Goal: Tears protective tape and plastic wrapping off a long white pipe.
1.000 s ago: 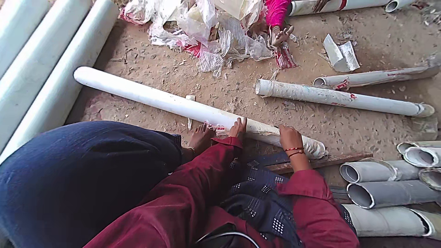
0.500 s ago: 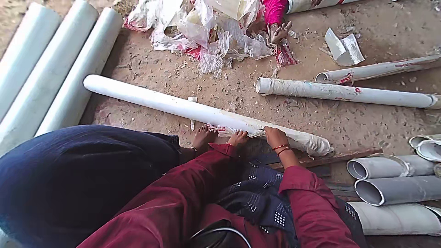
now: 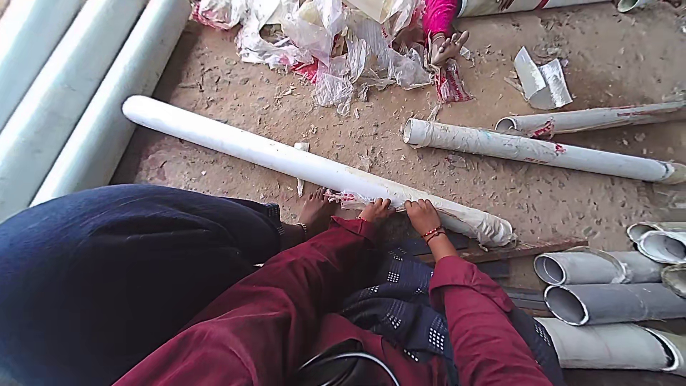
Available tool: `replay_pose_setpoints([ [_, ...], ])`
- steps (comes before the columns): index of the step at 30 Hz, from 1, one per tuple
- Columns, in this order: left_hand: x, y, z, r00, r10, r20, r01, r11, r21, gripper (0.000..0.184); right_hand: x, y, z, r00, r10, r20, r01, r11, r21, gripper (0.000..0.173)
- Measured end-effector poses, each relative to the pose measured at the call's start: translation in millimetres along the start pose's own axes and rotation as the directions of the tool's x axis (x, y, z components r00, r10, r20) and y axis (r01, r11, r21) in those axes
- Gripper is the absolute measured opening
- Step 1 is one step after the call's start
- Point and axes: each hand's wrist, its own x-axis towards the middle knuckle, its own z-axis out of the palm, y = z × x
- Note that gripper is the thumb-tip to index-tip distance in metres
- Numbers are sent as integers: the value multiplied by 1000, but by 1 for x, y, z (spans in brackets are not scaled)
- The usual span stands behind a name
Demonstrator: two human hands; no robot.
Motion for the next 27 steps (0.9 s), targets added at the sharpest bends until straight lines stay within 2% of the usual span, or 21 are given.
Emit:
replay_pose_setpoints([
  [2, -1, -2, 0, 1000, 21, -8, -21, 1000, 2, 42, -4, 4, -1, 1000, 5, 30, -3, 999, -50, 31],
  [5, 0, 1, -1, 998, 2, -61, -4, 1000, -28, 37, -12, 10, -9, 984, 66, 165, -44, 990, -131, 35],
  [9, 11, 8, 2, 967, -66, -244, 49, 996, -74, 38, -25, 11, -20, 924, 188, 333, -114, 967, -229, 36],
  [11, 18, 12, 1, 967, -57, -248, 49, 998, -36, 45, -36, 17, -21, 869, 343, 358, -277, 935, -223, 32],
  [13, 25, 17, -2, 977, -23, -210, 29, 999, 23, 53, -57, 43, -18, 725, 590, 355, -564, 805, -186, 32],
  [14, 30, 19, -2, 977, -8, -213, 19, 999, 50, 47, -69, 61, -22, 653, 665, 363, -672, 730, -129, 32],
  [15, 35, 21, -2, 976, -17, -215, 30, 998, 57, 41, -81, 78, -28, 610, 705, 360, -740, 670, -59, 32],
  [17, 42, 20, 7, 971, -57, -231, 71, 996, 54, 35, -99, 100, -40, 585, 750, 308, -803, 588, 92, 32],
  [20, 45, 17, 9, 983, -47, -176, 47, 999, -3, 34, -98, 97, -56, 603, 770, 210, -791, 540, 287, 34],
  [22, 46, 17, 7, 993, -38, -110, 36, 999, -17, 34, -81, 81, -62, 669, 718, 194, -731, 587, 348, 35],
  [25, 45, 16, 11, 999, 10, -40, -7, 998, 69, 36, -54, 57, -56, 827, 488, 279, -561, 735, 380, 33],
  [27, 42, 14, 15, 997, 74, -30, -70, 990, 119, 35, -39, 47, -45, 865, 304, 400, -454, 812, 366, 33],
])
